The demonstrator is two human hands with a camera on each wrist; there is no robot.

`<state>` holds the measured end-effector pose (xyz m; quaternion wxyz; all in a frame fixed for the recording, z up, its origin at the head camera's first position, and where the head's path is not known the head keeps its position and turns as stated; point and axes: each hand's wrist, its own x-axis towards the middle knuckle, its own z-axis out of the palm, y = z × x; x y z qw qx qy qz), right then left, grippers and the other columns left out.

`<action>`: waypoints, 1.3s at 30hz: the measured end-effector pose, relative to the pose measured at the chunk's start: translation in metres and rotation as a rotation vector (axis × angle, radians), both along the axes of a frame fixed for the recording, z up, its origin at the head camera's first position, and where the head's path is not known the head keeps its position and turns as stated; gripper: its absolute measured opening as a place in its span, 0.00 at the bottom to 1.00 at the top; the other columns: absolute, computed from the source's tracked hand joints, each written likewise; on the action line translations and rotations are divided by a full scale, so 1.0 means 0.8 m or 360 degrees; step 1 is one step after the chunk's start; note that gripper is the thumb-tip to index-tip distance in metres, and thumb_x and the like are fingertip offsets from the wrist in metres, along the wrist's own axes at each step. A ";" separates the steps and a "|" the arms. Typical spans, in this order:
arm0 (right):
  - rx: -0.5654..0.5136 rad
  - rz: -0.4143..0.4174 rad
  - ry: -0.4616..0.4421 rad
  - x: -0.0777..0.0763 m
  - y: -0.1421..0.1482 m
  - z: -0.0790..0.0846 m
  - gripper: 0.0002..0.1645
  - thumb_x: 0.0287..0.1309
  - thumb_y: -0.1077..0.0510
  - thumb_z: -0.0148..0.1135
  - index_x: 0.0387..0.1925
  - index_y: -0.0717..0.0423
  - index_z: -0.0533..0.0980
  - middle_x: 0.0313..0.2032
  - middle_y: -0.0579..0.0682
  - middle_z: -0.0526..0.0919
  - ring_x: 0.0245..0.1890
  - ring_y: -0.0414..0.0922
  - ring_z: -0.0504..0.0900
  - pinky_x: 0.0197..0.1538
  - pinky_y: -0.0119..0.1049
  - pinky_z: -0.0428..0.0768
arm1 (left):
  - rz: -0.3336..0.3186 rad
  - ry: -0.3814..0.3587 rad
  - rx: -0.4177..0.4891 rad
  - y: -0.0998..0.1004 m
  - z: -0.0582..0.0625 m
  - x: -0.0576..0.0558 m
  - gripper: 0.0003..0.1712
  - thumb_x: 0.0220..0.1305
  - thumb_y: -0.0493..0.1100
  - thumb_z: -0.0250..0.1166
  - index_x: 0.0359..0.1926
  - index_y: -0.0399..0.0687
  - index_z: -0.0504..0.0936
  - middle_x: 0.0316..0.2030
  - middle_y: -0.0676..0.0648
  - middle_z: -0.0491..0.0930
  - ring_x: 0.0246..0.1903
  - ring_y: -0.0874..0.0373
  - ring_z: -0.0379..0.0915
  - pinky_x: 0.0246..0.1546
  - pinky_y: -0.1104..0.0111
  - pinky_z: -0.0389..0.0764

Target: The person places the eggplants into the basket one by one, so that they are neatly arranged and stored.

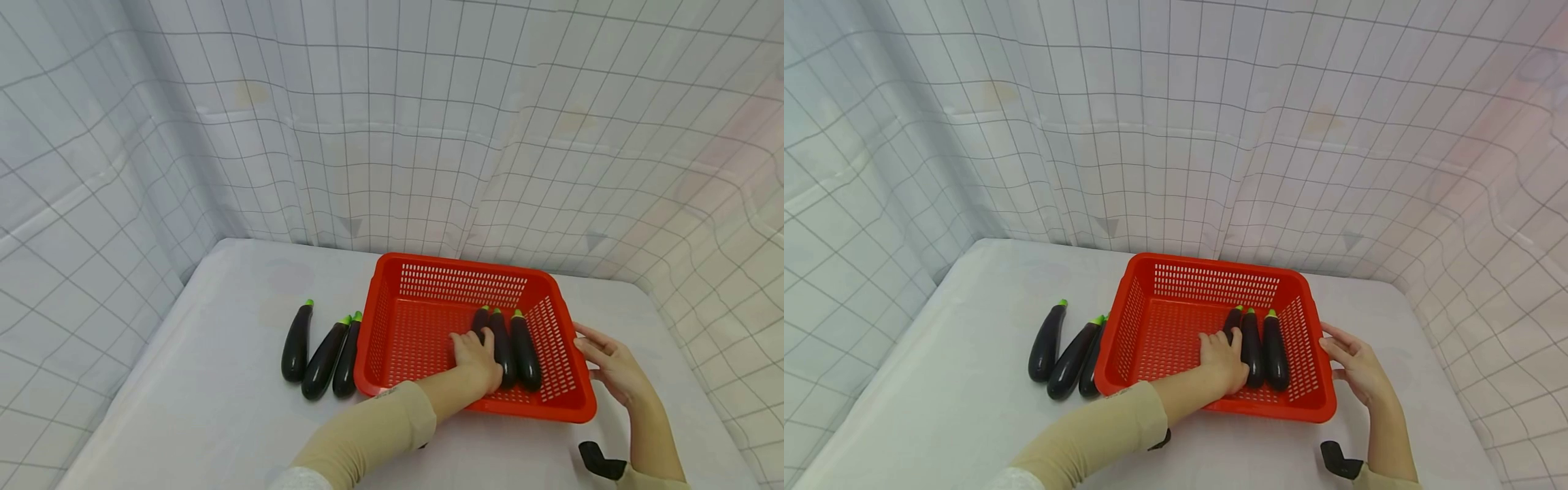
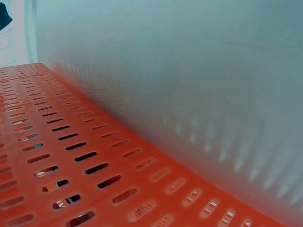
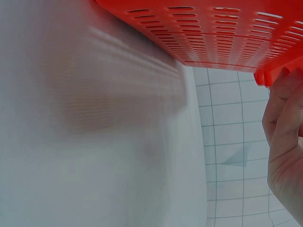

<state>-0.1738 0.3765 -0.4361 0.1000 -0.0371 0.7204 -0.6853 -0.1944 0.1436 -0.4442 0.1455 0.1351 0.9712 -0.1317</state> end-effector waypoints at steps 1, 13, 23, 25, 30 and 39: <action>-0.0003 0.0000 -0.0002 0.000 0.000 0.000 0.20 0.65 0.60 0.46 0.57 0.42 0.69 0.37 0.40 0.81 0.34 0.37 0.80 0.32 0.35 0.80 | 0.0006 -0.0003 0.0007 0.000 0.000 0.000 0.44 0.57 0.71 0.44 0.68 0.58 0.45 0.57 0.51 0.66 0.55 0.58 0.64 0.61 0.56 0.55; 0.0009 -0.0010 -0.0007 -0.001 -0.001 -0.001 0.20 0.65 0.59 0.46 0.57 0.43 0.68 0.37 0.40 0.81 0.34 0.37 0.80 0.33 0.35 0.80 | -0.0041 0.0237 0.0023 -0.003 0.005 -0.001 0.43 0.56 0.73 0.42 0.67 0.58 0.47 0.51 0.49 0.67 0.51 0.55 0.66 0.60 0.55 0.56; 0.0025 -0.0004 -0.0013 -0.003 -0.003 0.000 0.22 0.65 0.59 0.46 0.61 0.48 0.66 0.38 0.40 0.81 0.35 0.37 0.80 0.34 0.36 0.80 | -0.0131 0.0517 0.0133 -0.018 0.021 0.003 0.38 0.60 0.68 0.43 0.67 0.59 0.49 0.51 0.48 0.64 0.51 0.53 0.62 0.59 0.54 0.56; 0.0021 -0.0003 -0.0014 -0.003 -0.003 0.001 0.22 0.65 0.59 0.46 0.60 0.47 0.66 0.38 0.40 0.81 0.35 0.37 0.79 0.33 0.35 0.80 | -0.0141 0.0528 0.0160 -0.023 0.026 0.005 0.38 0.60 0.68 0.43 0.67 0.58 0.49 0.53 0.48 0.63 0.51 0.53 0.61 0.59 0.54 0.57; 0.0006 -0.0002 -0.0016 -0.003 -0.003 0.000 0.21 0.65 0.59 0.46 0.58 0.44 0.68 0.37 0.40 0.81 0.35 0.37 0.79 0.33 0.35 0.80 | -0.0162 0.0515 0.0275 -0.039 0.035 0.012 0.38 0.60 0.65 0.45 0.67 0.58 0.49 0.56 0.49 0.61 0.54 0.53 0.59 0.59 0.53 0.56; 0.0041 0.0001 -0.0008 -0.001 -0.001 -0.001 0.22 0.65 0.60 0.45 0.60 0.45 0.67 0.37 0.40 0.81 0.35 0.38 0.79 0.33 0.36 0.79 | -0.0154 0.0521 0.0443 -0.074 0.052 0.030 0.37 0.59 0.63 0.47 0.67 0.56 0.54 0.55 0.48 0.63 0.54 0.51 0.58 0.59 0.50 0.55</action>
